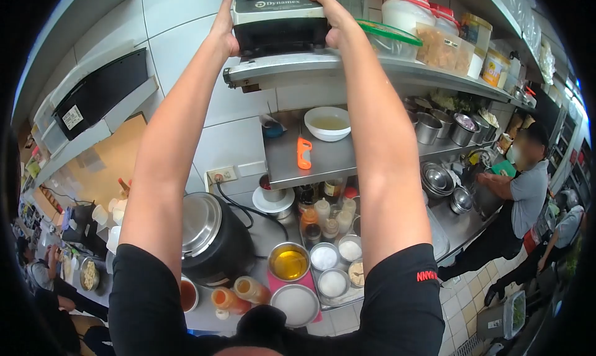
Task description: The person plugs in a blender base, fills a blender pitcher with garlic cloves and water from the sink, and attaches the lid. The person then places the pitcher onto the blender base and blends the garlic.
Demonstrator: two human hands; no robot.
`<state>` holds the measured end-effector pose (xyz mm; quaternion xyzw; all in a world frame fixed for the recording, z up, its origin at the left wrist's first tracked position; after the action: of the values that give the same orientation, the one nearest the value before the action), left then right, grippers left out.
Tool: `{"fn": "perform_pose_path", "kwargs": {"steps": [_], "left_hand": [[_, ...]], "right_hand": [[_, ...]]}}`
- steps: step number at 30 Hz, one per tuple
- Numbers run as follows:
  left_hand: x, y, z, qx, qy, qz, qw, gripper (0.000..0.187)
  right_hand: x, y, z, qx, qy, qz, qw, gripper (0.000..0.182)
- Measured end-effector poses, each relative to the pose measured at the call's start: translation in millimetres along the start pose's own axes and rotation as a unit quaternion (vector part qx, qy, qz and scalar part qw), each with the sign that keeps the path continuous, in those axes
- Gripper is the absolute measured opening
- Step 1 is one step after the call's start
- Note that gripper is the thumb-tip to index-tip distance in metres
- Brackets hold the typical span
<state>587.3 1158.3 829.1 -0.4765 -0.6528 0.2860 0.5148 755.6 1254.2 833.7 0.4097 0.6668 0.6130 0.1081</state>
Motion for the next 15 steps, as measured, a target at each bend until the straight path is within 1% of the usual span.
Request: {"fn": "perform_pose_path", "kwargs": {"steps": [1, 3, 4, 7, 9, 12, 13, 14, 15], "left_hand": [[8, 0, 4, 0.005, 0.002, 0.001, 1.0, 0.093], [14, 1, 9, 0.018, 0.026, -0.018, 0.999, 0.09], [18, 2, 10, 0.024, 0.039, -0.027, 0.999, 0.088], [5, 5, 3, 0.016, 0.021, -0.098, 0.995, 0.086], [5, 3, 4, 0.012, 0.034, -0.129, 0.991, 0.086], [-1, 1, 7, -0.017, 0.054, -0.155, 0.986, 0.089], [-4, 1, 7, -0.033, 0.061, -0.163, 0.984, 0.091], [0, -1, 7, -0.072, 0.076, -0.166, 0.981, 0.085], [6, -4, 7, -0.109, 0.089, -0.169, 0.975, 0.079]], "right_hand": [[-3, 0, 1, -0.014, 0.0, 0.002, 1.0, 0.043], [-4, -1, 5, -0.047, -0.001, 0.003, 0.999, 0.045], [-5, -1, 6, -0.05, 0.006, 0.02, 0.999, 0.045], [-2, 1, 8, -0.059, 0.033, 0.072, 0.995, 0.044], [4, 5, 3, -0.055, 0.059, 0.113, 0.99, 0.043], [3, 12, -2, -0.104, 0.056, 0.151, 0.981, 0.04], [14, 10, -9, -0.063, 0.124, 0.17, 0.976, 0.031], [16, 15, -8, -0.07, 0.131, 0.216, 0.965, 0.025], [14, 18, -12, -0.072, 0.149, 0.236, 0.958, 0.025]]}}
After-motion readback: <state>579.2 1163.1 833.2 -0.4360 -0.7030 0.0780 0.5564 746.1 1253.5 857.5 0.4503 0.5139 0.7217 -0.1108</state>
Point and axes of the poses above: each hand's wrist, its own x-axis towards the middle knuckle, its own z-axis out of the back of the hand, y = z × x, the point moved 7 cm from there along x, towards the middle knuckle, and after that the axes turned 15 degrees about y, right-handed, at the moved point
